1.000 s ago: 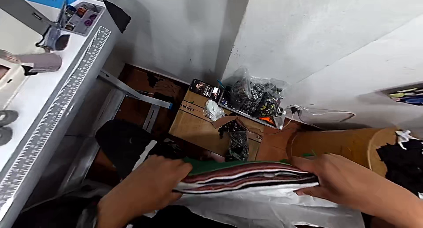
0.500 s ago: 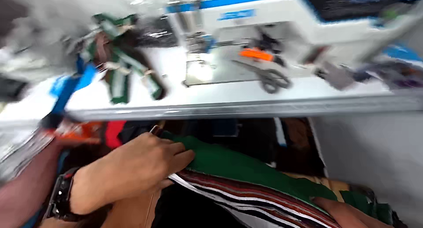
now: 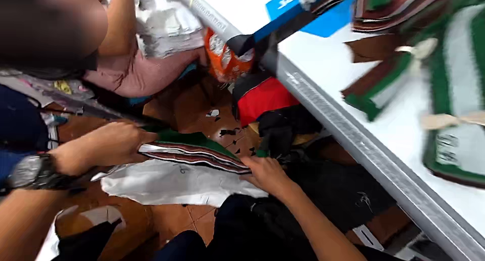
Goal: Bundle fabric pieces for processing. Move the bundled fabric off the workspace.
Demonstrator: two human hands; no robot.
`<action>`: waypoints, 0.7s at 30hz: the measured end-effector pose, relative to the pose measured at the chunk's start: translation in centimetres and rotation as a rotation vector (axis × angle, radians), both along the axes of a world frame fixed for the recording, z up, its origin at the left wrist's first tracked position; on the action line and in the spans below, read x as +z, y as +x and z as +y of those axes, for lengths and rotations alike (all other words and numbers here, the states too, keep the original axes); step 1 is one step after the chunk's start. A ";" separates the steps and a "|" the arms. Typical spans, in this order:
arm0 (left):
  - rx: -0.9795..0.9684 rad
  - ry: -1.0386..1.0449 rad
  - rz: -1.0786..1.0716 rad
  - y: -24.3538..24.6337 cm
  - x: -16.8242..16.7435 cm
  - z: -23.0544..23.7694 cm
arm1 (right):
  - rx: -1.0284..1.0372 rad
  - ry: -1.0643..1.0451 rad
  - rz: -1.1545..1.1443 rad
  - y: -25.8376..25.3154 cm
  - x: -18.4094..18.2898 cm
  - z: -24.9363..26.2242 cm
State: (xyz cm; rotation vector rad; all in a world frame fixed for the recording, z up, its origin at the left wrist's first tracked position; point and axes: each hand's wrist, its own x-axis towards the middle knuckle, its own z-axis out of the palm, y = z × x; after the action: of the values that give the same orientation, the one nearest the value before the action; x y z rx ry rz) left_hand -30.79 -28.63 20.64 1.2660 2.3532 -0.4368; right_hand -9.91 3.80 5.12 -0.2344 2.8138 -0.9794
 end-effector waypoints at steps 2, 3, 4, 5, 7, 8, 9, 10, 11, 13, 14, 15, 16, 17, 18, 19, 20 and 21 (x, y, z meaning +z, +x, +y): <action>0.181 -0.110 -0.127 -1.4 -7.5 -3.1 | 0.026 0.071 -0.116 -4.0 -5.2 -2.2; 0.252 -0.095 -0.181 -1.7 -11.7 -4.7 | 0.035 0.117 -0.165 -5.5 -7.8 -3.2; 0.305 -0.071 -0.245 -1.9 -15.9 -6.1 | 0.042 0.158 -0.216 -6.8 -10.3 -4.1; 0.340 -0.059 -0.323 -2.0 -19.8 -7.4 | 0.046 0.190 -0.268 -7.6 -12.5 -4.8; 0.375 -0.069 -0.463 -1.9 -25.7 -8.8 | 0.054 0.227 -0.375 -8.5 -15.9 -5.9; 0.385 -0.077 -0.516 -2.0 -27.4 -9.1 | 0.064 0.229 -0.433 -8.7 -17.0 -6.2; 0.381 -0.077 -0.559 -2.1 -28.6 -9.4 | 0.079 0.229 -0.488 -8.6 -17.9 -6.4; 0.376 -0.076 -0.600 -2.2 -29.5 -9.8 | 0.096 0.223 -0.535 -8.4 -18.6 -6.5; 0.375 -0.080 -0.635 -2.3 -30.3 -10.2 | 0.115 0.210 -0.575 -8.2 -19.1 -6.6; 0.387 -0.056 -0.704 -2.9 -31.0 -11.0 | 0.153 0.173 -0.659 -8.3 -19.7 -6.7; 0.400 -0.044 -0.738 -3.5 -31.3 -11.2 | 0.177 0.151 -0.697 -8.7 -19.8 -6.6; 0.419 -0.034 -0.777 -4.3 -31.4 -11.2 | 0.199 0.119 -0.731 -9.6 -19.8 -6.5; 0.442 -0.012 -0.818 -5.4 -31.6 -11.0 | 0.203 0.074 -0.757 -10.6 -19.7 -6.3; 0.463 0.022 -0.845 -6.5 -32.2 -10.9 | 0.175 0.021 -0.754 -11.7 -19.6 -6.0; 0.498 0.059 -0.861 -7.8 -33.3 -10.8 | 0.124 0.008 -0.712 -12.7 -19.8 -5.6; 0.544 0.104 -0.844 -9.0 -34.8 -10.7 | 0.069 0.055 -0.634 -13.4 -20.5 -5.1; 0.612 0.141 -0.797 -10.1 -36.6 -10.5 | 0.027 0.141 -0.553 -14.2 -21.1 -4.6; 0.695 0.152 -0.739 -11.2 -38.2 -10.3 | 0.006 0.227 -0.506 -14.9 -21.1 -4.1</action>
State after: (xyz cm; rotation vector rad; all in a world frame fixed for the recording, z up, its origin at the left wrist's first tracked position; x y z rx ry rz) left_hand -41.98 -38.94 -17.58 0.4515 1.9932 0.3792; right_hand -24.80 -0.34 -15.99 0.0316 2.4212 -0.6015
